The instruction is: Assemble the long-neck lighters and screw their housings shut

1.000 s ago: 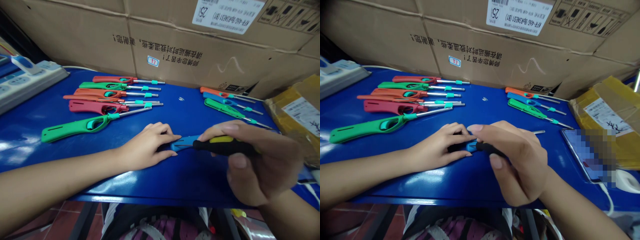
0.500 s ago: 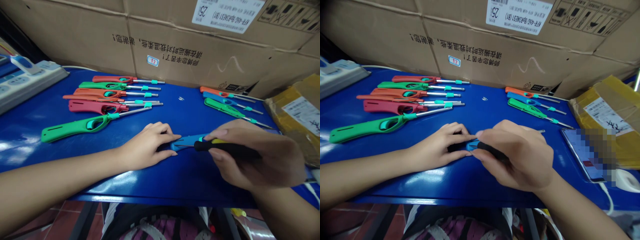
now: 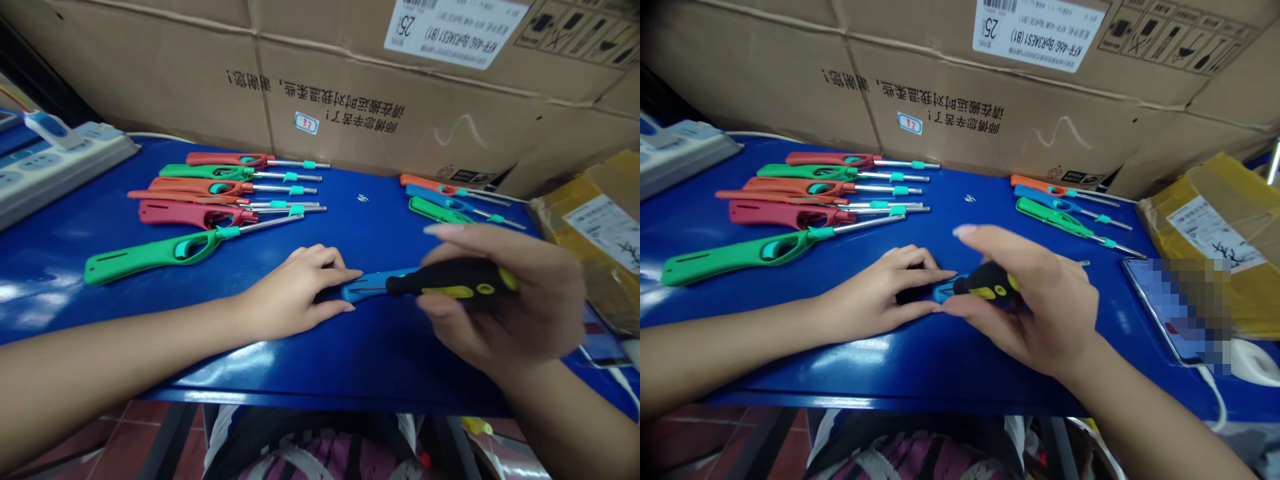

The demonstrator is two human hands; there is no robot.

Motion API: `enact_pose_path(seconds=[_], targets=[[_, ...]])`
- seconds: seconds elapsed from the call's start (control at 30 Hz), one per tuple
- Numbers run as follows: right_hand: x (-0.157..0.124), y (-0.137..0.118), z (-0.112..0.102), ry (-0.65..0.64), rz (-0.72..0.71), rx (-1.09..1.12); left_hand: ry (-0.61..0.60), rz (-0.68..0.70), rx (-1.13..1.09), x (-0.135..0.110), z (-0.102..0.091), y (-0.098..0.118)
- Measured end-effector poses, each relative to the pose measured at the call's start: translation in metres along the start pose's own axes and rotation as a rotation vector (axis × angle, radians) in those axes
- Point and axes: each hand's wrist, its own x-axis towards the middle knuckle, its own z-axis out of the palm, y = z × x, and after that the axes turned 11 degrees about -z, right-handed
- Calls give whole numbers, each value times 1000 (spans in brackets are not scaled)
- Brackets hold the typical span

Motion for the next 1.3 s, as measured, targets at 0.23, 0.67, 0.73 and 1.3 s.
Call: enact_pose_path(seconds=[0.23,0.67,0.73,1.3], targets=[[4,-2,3,-1,77,18,2,-2,5,1,-1,1],[1,3,15,172,-6,-31,-3,-15,10,1,0,2],[2,2,15,206,-39,-138,-4,-18,7,1,0,3],[5,4,14,106,-32,124,-5,-24,12,1,-1,3]])
